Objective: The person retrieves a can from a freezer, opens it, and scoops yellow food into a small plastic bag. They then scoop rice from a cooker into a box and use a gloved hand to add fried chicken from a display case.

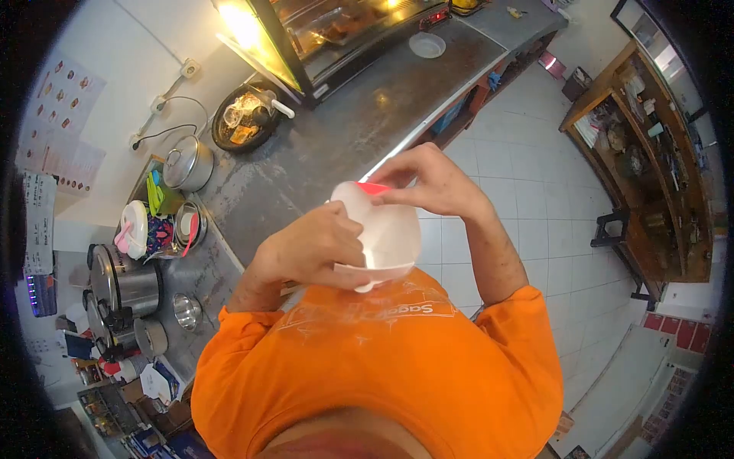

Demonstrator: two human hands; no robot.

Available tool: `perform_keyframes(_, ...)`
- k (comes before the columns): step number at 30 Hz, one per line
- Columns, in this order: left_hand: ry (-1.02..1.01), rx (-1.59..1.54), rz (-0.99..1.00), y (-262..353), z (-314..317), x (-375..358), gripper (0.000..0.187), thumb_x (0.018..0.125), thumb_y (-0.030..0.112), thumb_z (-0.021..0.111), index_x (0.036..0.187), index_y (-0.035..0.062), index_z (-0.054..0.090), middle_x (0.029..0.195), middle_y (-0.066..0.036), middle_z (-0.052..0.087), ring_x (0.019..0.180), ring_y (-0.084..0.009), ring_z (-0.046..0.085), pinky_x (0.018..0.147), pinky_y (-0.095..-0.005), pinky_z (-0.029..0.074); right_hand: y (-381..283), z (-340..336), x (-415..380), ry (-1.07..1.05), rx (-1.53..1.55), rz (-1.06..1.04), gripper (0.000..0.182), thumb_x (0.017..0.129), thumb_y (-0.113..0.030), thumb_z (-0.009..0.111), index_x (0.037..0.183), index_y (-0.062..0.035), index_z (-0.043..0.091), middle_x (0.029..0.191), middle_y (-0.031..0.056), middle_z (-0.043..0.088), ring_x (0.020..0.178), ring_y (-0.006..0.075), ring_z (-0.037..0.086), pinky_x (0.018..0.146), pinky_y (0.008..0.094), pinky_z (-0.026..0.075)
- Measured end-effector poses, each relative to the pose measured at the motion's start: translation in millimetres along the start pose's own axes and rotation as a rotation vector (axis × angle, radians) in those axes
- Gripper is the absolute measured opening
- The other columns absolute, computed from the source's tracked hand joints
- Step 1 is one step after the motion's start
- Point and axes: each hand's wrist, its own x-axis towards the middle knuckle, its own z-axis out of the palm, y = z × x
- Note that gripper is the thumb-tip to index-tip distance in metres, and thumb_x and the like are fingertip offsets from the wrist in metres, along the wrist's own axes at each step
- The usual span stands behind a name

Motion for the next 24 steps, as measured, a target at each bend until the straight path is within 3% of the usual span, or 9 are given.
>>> perform_keyframes(3,-0.034,0.028,-0.001,2.7,3.3,1.2,0.021,0.076,0.029,0.064,0.063,0.0123,0.063,0.058,0.0,0.053,0.066,-0.0166,0.052,0.068,-0.0314,0.035,5.0,0.6,-5.9,0.016,-0.001,-0.053,0.02,0.081,-0.012,0.065,0.094,0.0026,0.067,0.074,0.0057,0.067,0.071,0.0124,0.061,0.068,0.0256,0.048)
perform_keyframes(6,-0.055,0.004,0.037,8.1,3.5,3.1,0.021,0.076,0.028,0.064,0.062,0.0132,0.061,0.059,0.003,0.052,0.071,-0.015,0.051,0.072,-0.0324,0.035,23.6,2.6,-14.1,-0.009,0.253,0.207,0.016,0.084,-0.012,0.063,0.091,0.0012,0.068,0.076,0.0061,0.067,0.072,0.0118,0.061,0.065,0.0255,0.047)
perform_keyframes(9,-0.059,0.027,0.116,14.2,8.1,3.8,0.02,0.076,0.026,0.065,0.061,0.0143,0.059,0.06,0.004,0.05,0.075,-0.0143,0.049,0.075,-0.0338,0.035,49.7,20.0,-19.0,0.073,0.91,0.367,0.01,0.085,-0.01,0.064,0.09,-0.0023,0.067,0.074,0.0062,0.065,0.069,0.0082,0.059,0.055,0.0202,0.045)
perform_keyframes(10,-0.041,0.062,0.153,15.7,9.6,3.4,0.02,0.075,0.026,0.065,0.06,0.0148,0.058,0.061,0.005,0.05,0.076,-0.0143,0.047,0.077,-0.0344,0.035,48.1,26.7,-21.1,0.08,0.909,0.367,0.01,0.085,-0.01,0.064,0.09,-0.0023,0.067,0.074,0.0062,0.065,0.069,0.0082,0.059,0.055,0.0202,0.045)
perform_keyframes(14,-0.02,0.074,0.177,16.8,15.4,0.8,0.021,0.074,0.026,0.066,0.058,0.0156,0.057,0.061,0.005,0.049,0.075,-0.0149,0.047,0.076,-0.0346,0.035,56.5,46.1,-29.7,-0.092,0.814,0.477,0.009,0.083,-0.009,0.066,0.091,-0.0047,0.067,0.081,0.0079,0.064,0.077,0.0112,0.06,0.064,0.0225,0.047)
perform_keyframes(16,-0.044,0.082,0.176,16.0,15.1,1.6,0.021,0.073,0.027,0.067,0.059,0.0158,0.057,0.06,0.006,0.048,0.074,-0.0147,0.047,0.076,-0.0342,0.035,70.9,46.4,-32.9,-0.159,0.655,0.058,0.011,0.08,-0.005,0.066,0.091,-0.005,0.069,0.088,0.0113,0.064,0.09,0.0139,0.058,0.077,0.0243,0.046)
perform_keyframes(20,-0.03,0.053,0.161,16.3,18.2,1.5,0.02,0.072,0.027,0.067,0.059,0.0157,0.057,0.06,0.006,0.047,0.074,-0.0147,0.047,0.076,-0.0338,0.035,88.4,14.9,-39.0,-0.397,0.67,0.164,0.022,0.08,-0.018,0.066,0.094,-0.0012,0.07,0.109,0.0145,0.06,0.1,0.0213,0.055,0.087,0.0313,0.043)
perform_keyframes(22,-0.023,0.05,0.159,15.6,19.9,2.5,0.019,0.073,0.027,0.066,0.06,0.0158,0.058,0.06,0.005,0.048,0.074,-0.0147,0.047,0.076,-0.0337,0.035,66.9,-1.2,-40.5,-0.349,0.674,0.181,0.03,0.078,-0.022,0.064,0.097,0.0,0.068,0.116,0.0142,0.058,0.099,0.0235,0.055,0.088,0.0341,0.042)
perform_keyframes(24,-0.034,0.06,0.145,16.4,21.6,4.7,0.019,0.074,0.027,0.066,0.06,0.0157,0.059,0.06,0.005,0.048,0.074,-0.0147,0.047,0.076,-0.0336,0.035,17.6,-4.7,-32.0,0.079,-0.131,0.079,0.03,0.075,-0.018,0.066,0.1,-0.0028,0.067,0.111,0.0138,0.059,0.098,0.0255,0.055,0.087,0.0345,0.043)
